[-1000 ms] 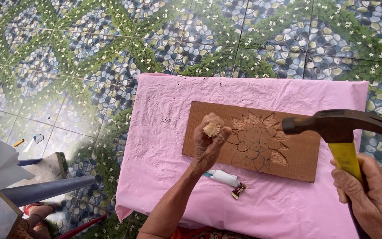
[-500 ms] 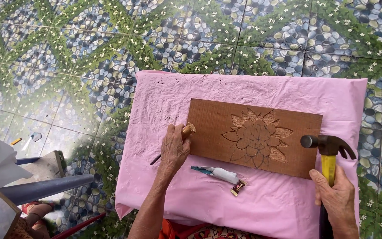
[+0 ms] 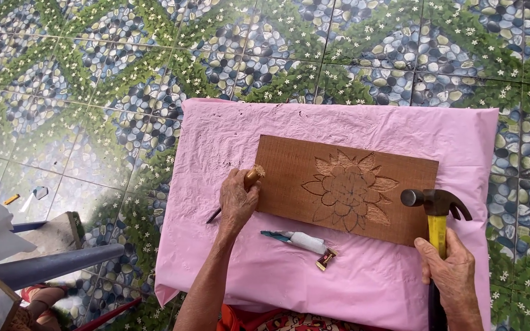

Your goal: Using a hammer and a carving tool to engrave a floral pattern into a wooden board.

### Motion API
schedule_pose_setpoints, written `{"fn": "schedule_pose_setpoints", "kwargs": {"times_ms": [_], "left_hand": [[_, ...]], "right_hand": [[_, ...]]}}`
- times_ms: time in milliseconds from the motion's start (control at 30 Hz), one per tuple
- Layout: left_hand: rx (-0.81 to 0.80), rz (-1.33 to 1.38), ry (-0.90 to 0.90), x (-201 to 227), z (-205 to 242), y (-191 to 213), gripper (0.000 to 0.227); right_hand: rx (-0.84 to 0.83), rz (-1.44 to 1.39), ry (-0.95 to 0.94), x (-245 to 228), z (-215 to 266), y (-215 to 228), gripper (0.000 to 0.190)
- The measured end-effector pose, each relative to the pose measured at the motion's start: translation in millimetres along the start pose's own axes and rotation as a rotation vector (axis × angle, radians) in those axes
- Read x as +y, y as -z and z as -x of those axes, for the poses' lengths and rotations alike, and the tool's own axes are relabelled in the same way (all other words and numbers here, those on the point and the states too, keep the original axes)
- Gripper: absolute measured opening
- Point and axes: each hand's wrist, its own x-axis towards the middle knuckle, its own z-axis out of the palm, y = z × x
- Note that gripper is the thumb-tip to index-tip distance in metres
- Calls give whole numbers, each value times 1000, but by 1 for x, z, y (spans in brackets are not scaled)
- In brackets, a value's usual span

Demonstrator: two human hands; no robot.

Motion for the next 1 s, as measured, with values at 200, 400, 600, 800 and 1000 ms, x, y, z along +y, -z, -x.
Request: {"fn": "schedule_pose_setpoints", "kwargs": {"times_ms": [200, 400, 600, 800, 1000], "left_hand": [[9, -17, 34, 5, -25, 4, 17], [-44, -167, 23, 11, -70, -1, 22], [-120, -200, 74, 31, -112, -9, 22], [-129, -156, 5, 40, -124, -7, 22], [-179, -98, -78, 34, -106, 15, 20]], "right_hand": [[17, -55, 15, 10, 11, -3, 16], [-29, -116, -63, 9, 33, -8, 20], [-97, -108, -58, 35, 40, -13, 22], [-174, -47, -73, 41, 43, -10, 25], [-17, -2, -62, 30, 42, -3, 15]]}}
